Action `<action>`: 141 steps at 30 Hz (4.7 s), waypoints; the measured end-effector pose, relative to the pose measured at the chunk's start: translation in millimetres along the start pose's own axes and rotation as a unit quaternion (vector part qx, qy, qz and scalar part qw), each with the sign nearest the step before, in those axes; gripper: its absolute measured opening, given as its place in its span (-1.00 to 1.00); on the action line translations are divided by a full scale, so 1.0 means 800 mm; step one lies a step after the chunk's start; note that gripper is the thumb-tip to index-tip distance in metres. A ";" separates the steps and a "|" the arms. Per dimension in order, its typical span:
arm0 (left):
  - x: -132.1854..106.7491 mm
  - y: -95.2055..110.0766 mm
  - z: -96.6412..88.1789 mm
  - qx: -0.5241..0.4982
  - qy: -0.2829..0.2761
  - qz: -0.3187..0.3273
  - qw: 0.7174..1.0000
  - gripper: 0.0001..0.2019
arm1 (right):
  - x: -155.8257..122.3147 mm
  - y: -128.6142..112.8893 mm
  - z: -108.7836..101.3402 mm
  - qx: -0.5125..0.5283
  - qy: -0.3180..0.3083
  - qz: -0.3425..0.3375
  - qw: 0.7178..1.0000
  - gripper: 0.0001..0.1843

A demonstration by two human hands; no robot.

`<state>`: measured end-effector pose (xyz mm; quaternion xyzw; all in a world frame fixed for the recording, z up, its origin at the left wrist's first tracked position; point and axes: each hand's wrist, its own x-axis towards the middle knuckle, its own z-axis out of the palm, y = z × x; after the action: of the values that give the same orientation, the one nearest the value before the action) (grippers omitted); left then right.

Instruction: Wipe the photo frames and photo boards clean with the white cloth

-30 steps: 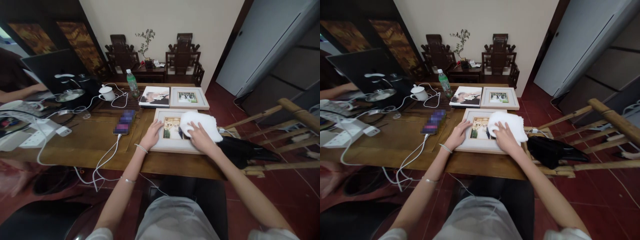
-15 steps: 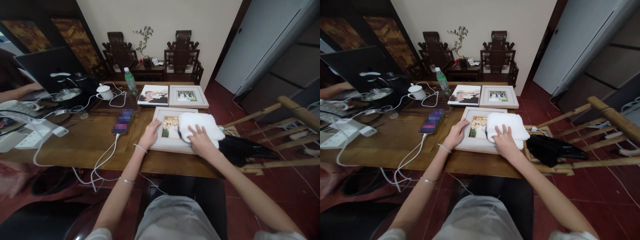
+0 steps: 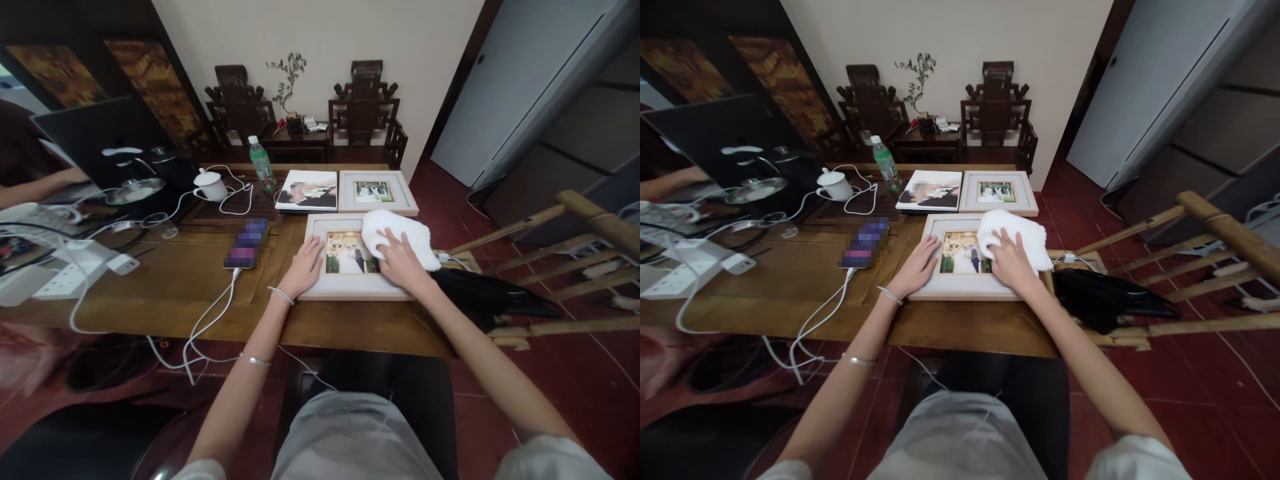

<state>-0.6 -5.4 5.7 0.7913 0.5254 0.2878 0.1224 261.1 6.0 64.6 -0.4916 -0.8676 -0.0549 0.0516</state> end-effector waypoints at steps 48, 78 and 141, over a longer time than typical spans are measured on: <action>0.004 -0.006 0.002 0.021 0.027 0.034 0.999 -0.60 | -0.088 -0.091 -0.054 0.023 -0.157 -0.107 0.982 -0.44; 0.005 -0.006 0.002 0.045 0.018 0.031 0.998 -0.56 | -0.097 -0.128 -0.064 0.090 -0.172 -0.162 0.967 -0.48; 0.005 0.005 0.002 -0.004 0.045 -0.010 0.999 -0.48 | -0.070 -0.071 -0.056 -0.080 -0.114 -0.109 0.984 -0.68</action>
<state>4.7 -3.0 7.9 0.7715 0.5373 0.3243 0.1045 242.5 -77.0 98.4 -0.3999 -0.9089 -0.0729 -0.0936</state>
